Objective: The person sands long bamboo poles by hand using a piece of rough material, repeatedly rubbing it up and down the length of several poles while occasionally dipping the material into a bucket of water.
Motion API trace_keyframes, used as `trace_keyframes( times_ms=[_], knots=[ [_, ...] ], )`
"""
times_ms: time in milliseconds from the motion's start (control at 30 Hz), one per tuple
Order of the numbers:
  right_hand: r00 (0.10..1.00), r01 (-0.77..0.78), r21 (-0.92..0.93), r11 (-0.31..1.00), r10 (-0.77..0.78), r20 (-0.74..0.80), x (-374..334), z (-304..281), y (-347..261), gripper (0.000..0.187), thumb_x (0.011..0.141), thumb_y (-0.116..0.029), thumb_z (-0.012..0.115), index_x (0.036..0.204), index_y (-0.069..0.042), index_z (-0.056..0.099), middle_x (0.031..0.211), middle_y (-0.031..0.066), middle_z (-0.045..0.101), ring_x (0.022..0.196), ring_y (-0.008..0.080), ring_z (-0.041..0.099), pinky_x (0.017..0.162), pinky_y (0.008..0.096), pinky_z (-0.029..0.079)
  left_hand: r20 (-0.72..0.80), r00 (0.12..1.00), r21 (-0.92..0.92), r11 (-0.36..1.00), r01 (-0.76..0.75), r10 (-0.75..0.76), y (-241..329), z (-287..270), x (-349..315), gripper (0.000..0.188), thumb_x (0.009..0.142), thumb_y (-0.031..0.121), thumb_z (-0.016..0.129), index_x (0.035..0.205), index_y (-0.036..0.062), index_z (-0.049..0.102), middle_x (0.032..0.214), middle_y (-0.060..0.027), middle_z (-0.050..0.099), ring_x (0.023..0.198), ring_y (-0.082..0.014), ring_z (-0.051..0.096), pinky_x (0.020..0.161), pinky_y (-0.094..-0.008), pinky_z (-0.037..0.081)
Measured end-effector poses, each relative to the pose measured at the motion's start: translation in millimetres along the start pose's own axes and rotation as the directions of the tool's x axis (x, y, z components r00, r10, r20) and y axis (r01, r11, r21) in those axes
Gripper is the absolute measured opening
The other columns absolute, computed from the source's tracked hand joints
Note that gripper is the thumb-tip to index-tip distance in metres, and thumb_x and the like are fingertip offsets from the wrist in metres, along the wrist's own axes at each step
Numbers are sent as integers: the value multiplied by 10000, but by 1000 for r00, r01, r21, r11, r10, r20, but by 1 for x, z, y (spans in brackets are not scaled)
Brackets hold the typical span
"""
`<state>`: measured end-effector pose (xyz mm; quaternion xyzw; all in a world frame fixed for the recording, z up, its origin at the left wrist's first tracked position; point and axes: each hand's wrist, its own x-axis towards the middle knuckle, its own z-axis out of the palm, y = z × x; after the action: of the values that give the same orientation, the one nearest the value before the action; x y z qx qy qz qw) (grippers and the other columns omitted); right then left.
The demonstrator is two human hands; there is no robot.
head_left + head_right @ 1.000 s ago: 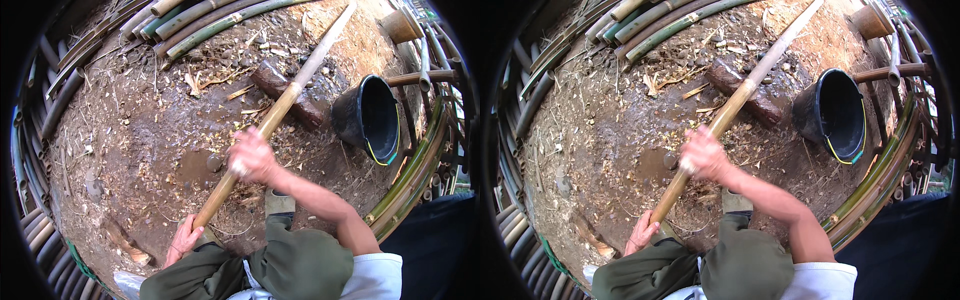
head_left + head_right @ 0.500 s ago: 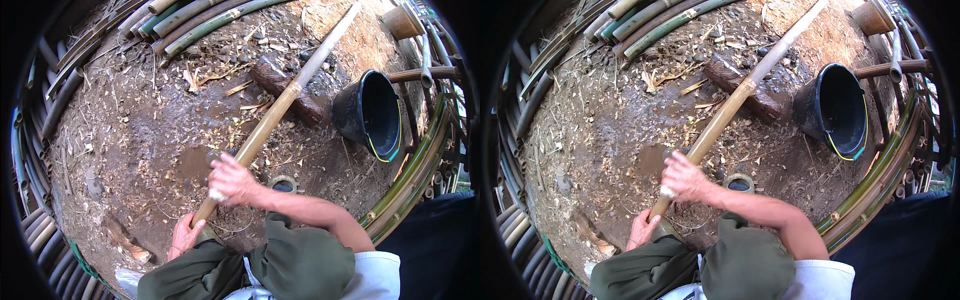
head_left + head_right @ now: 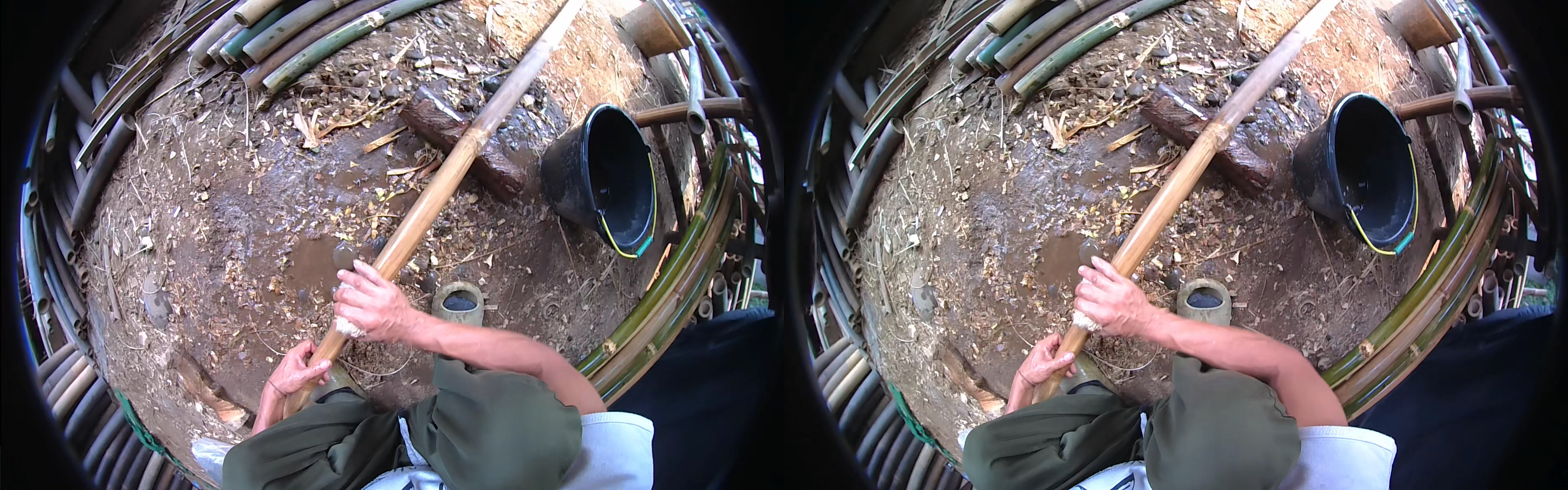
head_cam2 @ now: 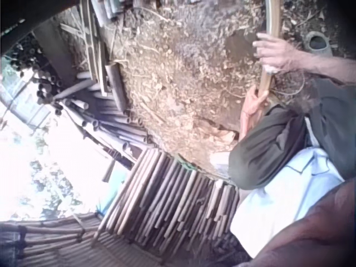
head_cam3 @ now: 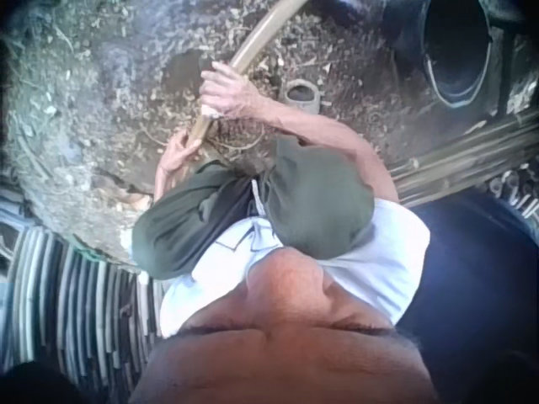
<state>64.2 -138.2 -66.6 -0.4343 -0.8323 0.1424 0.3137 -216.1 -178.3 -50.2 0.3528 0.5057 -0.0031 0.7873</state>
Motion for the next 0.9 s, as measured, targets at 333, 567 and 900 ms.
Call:
trace_keyframes(
  times_ms=[333,567,900],
  knots=[
    [950,-294,-375,879,228,-211,28,-100,201,249,815,-275,701,922,-50,694,1009,189,699,1045,342,680,1002,538,485,28,1000,-134,991,2,2,18,-9,4,530,1005,528,565,1064,1,548,785,-69,635,629,-159,653,570,-295,528],
    [998,33,-23,999,-32,52,3,10,-8,106,762,-222,700,859,-182,688,956,10,694,1164,242,647,1160,529,393,72,997,-128,992,-11,21,-11,-11,1,429,983,414,660,1015,6,528,829,-112,675,667,-200,699,589,-302,550],
    [943,-313,-298,902,259,-206,25,-95,199,273,785,-302,716,846,-46,644,787,128,631,886,319,644,1000,475,494,186,968,-265,940,215,-169,-9,-7,27,673,1073,564,299,977,-15,629,755,-124,659,603,-208,629,526,-331,529]
  ],
)
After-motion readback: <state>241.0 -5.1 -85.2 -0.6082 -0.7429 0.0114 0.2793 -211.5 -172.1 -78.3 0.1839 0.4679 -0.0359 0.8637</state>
